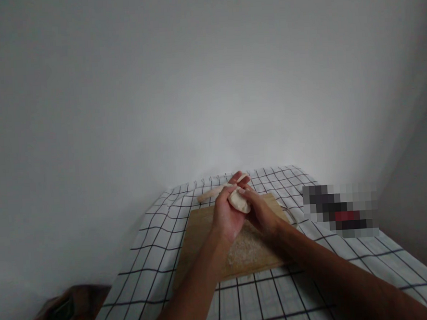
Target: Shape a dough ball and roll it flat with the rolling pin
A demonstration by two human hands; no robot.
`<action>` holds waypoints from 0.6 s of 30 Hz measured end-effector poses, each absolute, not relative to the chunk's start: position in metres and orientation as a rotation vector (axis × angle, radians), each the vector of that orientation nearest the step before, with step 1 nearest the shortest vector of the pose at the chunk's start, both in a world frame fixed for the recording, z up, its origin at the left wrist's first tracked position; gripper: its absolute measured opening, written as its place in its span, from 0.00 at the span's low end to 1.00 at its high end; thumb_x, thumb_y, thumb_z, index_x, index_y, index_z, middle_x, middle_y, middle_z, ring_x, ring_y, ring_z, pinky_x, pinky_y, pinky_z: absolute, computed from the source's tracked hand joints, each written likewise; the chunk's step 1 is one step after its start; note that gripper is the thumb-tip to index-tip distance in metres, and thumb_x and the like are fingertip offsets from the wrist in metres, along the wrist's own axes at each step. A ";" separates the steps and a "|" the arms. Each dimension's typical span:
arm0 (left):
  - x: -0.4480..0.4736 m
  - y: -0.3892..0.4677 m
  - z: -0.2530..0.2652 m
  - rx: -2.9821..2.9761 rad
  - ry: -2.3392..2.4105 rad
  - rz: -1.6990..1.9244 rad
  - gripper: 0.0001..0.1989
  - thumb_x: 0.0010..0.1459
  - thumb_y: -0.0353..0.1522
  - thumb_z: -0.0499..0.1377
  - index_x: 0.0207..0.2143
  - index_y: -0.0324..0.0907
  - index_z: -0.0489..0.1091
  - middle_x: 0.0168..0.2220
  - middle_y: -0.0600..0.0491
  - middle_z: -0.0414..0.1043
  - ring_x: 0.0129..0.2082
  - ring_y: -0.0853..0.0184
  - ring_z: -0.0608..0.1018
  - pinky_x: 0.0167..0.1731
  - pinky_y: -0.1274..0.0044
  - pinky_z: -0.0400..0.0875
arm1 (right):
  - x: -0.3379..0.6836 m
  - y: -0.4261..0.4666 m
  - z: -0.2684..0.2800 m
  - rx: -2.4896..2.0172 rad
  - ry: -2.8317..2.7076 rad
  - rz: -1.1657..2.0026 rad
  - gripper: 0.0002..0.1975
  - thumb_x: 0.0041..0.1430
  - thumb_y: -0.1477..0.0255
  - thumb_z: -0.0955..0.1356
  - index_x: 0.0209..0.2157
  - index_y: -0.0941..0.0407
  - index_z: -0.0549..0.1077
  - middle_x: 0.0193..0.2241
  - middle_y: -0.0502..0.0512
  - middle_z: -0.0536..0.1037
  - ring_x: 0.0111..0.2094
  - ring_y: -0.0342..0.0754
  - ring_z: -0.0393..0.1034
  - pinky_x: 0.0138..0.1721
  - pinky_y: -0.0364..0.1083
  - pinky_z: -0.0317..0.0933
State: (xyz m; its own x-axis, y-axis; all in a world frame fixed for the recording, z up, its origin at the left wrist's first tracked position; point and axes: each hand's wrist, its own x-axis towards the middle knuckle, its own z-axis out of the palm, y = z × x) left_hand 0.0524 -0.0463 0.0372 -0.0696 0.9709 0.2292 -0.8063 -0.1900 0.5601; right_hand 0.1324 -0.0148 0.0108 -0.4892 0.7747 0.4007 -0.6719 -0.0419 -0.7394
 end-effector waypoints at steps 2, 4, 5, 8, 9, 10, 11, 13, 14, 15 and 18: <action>0.053 -0.045 0.036 0.658 0.351 1.643 0.17 0.53 0.31 0.62 0.47 0.41 0.76 0.46 0.47 0.79 0.40 0.66 0.78 0.44 0.74 0.72 | 0.132 -0.014 0.011 -0.136 -1.096 1.805 0.14 0.60 0.65 0.71 0.47 0.51 0.74 0.45 0.50 0.77 0.48 0.47 0.70 0.54 0.47 0.62; 0.053 -0.044 0.034 0.666 0.389 1.649 0.18 0.53 0.31 0.62 0.48 0.41 0.76 0.46 0.47 0.79 0.40 0.67 0.77 0.41 0.76 0.72 | 0.133 -0.015 0.011 -0.151 -1.061 1.876 0.15 0.59 0.65 0.71 0.47 0.52 0.74 0.45 0.51 0.77 0.49 0.48 0.70 0.53 0.47 0.63; 0.053 -0.043 0.033 0.673 0.409 1.654 0.18 0.53 0.31 0.62 0.48 0.41 0.76 0.46 0.47 0.79 0.39 0.68 0.77 0.40 0.77 0.71 | 0.133 -0.015 0.011 -0.156 -1.059 1.900 0.15 0.59 0.64 0.71 0.47 0.52 0.73 0.45 0.51 0.77 0.48 0.48 0.71 0.53 0.48 0.63; 0.055 -0.042 0.031 0.692 0.446 1.680 0.19 0.54 0.31 0.62 0.50 0.41 0.75 0.43 0.48 0.79 0.37 0.69 0.77 0.39 0.77 0.71 | 0.133 -0.017 0.012 -0.167 -1.087 1.890 0.15 0.58 0.64 0.71 0.46 0.53 0.73 0.43 0.51 0.78 0.47 0.49 0.71 0.51 0.48 0.64; 0.056 -0.042 0.031 0.693 0.452 1.692 0.19 0.54 0.31 0.62 0.49 0.41 0.75 0.42 0.48 0.79 0.37 0.69 0.77 0.40 0.77 0.71 | 0.132 -0.018 0.013 -0.167 -1.095 1.861 0.15 0.58 0.64 0.71 0.45 0.53 0.73 0.42 0.51 0.78 0.47 0.49 0.71 0.51 0.48 0.64; 0.058 -0.043 0.033 0.693 0.457 1.706 0.19 0.53 0.30 0.62 0.49 0.41 0.75 0.41 0.49 0.79 0.37 0.68 0.78 0.41 0.76 0.71 | 0.132 -0.019 0.014 -0.167 -1.098 1.822 0.15 0.57 0.64 0.71 0.45 0.53 0.73 0.42 0.51 0.78 0.46 0.49 0.71 0.51 0.48 0.64; 0.059 -0.043 0.034 0.692 0.463 1.720 0.19 0.52 0.30 0.62 0.49 0.41 0.75 0.41 0.49 0.79 0.38 0.68 0.78 0.42 0.76 0.71 | 0.131 -0.020 0.016 -0.164 -1.100 1.776 0.15 0.57 0.64 0.72 0.45 0.52 0.72 0.41 0.50 0.78 0.45 0.49 0.72 0.51 0.48 0.63; 0.062 -0.045 0.038 0.691 0.477 1.750 0.20 0.51 0.29 0.62 0.48 0.41 0.75 0.40 0.49 0.79 0.38 0.68 0.78 0.43 0.75 0.71 | 0.129 -0.023 0.018 -0.167 -1.101 1.678 0.14 0.56 0.65 0.72 0.44 0.52 0.72 0.40 0.49 0.78 0.44 0.48 0.72 0.51 0.48 0.63; 0.063 -0.046 0.039 0.687 0.484 1.767 0.20 0.50 0.29 0.62 0.48 0.40 0.75 0.40 0.49 0.79 0.38 0.67 0.78 0.43 0.75 0.71 | 0.129 -0.024 0.019 -0.175 -1.106 1.640 0.14 0.56 0.66 0.73 0.43 0.52 0.72 0.40 0.49 0.78 0.44 0.48 0.72 0.51 0.48 0.63; 0.064 -0.046 0.041 0.679 0.489 1.782 0.21 0.49 0.29 0.62 0.48 0.41 0.75 0.40 0.50 0.79 0.37 0.68 0.78 0.43 0.75 0.71 | 0.128 -0.024 0.020 -0.185 -1.115 1.613 0.13 0.56 0.66 0.73 0.43 0.52 0.72 0.40 0.49 0.78 0.44 0.48 0.71 0.51 0.48 0.63; 0.064 -0.046 0.042 0.626 0.490 1.789 0.21 0.49 0.29 0.62 0.49 0.42 0.74 0.38 0.51 0.78 0.36 0.68 0.78 0.42 0.75 0.72 | 0.129 -0.024 0.021 -0.213 -1.148 1.630 0.14 0.57 0.65 0.72 0.44 0.50 0.72 0.41 0.49 0.77 0.46 0.48 0.71 0.53 0.48 0.63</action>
